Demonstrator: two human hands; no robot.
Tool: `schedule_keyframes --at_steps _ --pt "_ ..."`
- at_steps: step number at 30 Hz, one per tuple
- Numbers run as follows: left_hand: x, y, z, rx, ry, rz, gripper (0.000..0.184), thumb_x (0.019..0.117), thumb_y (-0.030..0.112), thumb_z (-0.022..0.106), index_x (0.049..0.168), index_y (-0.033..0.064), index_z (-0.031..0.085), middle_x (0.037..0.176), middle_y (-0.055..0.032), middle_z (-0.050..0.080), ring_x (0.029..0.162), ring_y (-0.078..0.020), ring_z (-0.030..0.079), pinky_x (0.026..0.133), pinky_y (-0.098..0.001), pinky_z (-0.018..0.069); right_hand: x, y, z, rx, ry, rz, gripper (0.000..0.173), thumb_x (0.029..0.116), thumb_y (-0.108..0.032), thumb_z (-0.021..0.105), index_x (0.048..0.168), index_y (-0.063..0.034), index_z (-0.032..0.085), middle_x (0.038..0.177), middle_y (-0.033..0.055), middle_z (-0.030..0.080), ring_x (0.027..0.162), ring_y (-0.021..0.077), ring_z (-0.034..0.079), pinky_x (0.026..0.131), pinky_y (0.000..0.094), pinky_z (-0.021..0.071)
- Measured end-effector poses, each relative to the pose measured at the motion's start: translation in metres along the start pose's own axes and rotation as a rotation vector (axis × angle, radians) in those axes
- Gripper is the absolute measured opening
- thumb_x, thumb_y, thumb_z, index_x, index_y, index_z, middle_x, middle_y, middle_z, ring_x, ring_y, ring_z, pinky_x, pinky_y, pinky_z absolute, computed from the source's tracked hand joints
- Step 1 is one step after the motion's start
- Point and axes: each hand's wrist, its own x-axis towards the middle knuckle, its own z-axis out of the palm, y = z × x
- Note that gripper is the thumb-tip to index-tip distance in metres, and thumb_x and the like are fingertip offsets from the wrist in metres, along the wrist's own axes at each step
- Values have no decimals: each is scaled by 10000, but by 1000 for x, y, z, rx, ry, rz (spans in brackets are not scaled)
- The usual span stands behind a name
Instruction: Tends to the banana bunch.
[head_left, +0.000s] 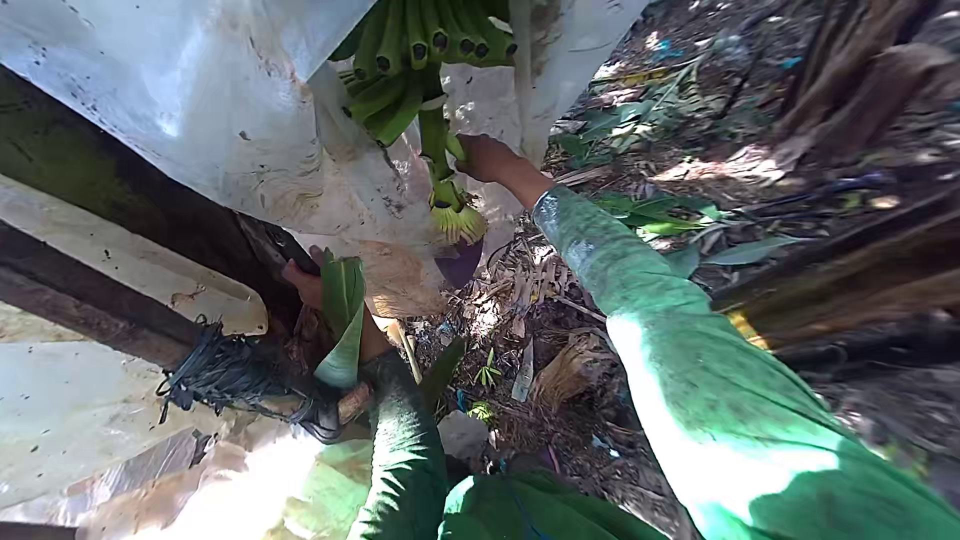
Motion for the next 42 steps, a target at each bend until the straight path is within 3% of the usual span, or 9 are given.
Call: schedule_keyframes --at_steps 4,7,10,15,23,31,34,39,42 --pt "-81 6 -21 -9 -189 8 537 1121 311 366 1495 -73 405 1388 -278 569 1318 -326 556 1132 -437 416 7 3 2 13 -5 -32 402 1018 -268 615 1341 -35 556 1170 256 662 1093 465 648 900 684 497" --pt "-174 -34 -21 -75 -310 35 438 1080 235 501 1292 -148 507 921 -250 649 830 -302 666 788 -455 560 12 8 2 21 12 -72 410 991 -226 650 1318 -3 544 1135 266 659 1068 457 656 904 648 510" --pt "-231 -64 -41 -209 -620 273 404 1020 197 516 1199 -165 528 747 -149 616 614 -190 615 631 -377 570 2 31 12 92 80 -97 352 963 -164 676 1231 47 586 1103 264 657 1039 427 657 929 592 512" --pt "-204 14 -30 -257 -880 512 347 1038 233 533 1163 -82 608 716 -94 634 585 -179 614 597 -378 563 -20 49 21 172 160 -98 336 1031 -221 598 1239 43 594 1068 251 672 1009 408 671 927 570 518" --pt "-154 120 22 43 -990 372 352 1091 335 452 1236 24 532 817 -166 642 751 -342 671 682 -540 557 -43 38 17 72 142 -13 305 1037 -185 579 1229 51 573 1164 272 644 1119 436 644 964 592 508" --pt "-166 115 15 241 -984 343 361 1085 338 440 1264 36 525 926 -179 685 885 -357 709 756 -543 576 -56 30 16 29 108 14 297 1043 -159 546 1252 52 547 1201 273 633 1133 446 642 947 606 516" --pt "-197 66 -33 109 -939 394 407 1066 321 481 1261 -24 570 793 -126 664 716 -281 683 686 -477 575 -66 36 -5 32 78 175 379 1061 -158 514 1319 119 496 1290 333 580 1230 481 586 1018 609 477" --pt "-209 39 -54 -50 -779 215 369 1067 282 475 1162 -58 579 683 -91 581 587 -221 600 585 -431 531 -65 36 -40 115 -93 129 939 912 -232 756 1606 26 177 1428 347 502 1302 504 522 1064 668 411" --pt "-181 60 -18 -254 -904 -71 354 1099 291 437 1194 -32 548 727 -75 515 594 -183 521 584 -376 487 -53 -12 -51 299 45 -125 1017 877 -320 802 1626 -26 179 1576 265 395 1440 411 422 1183 585 337"
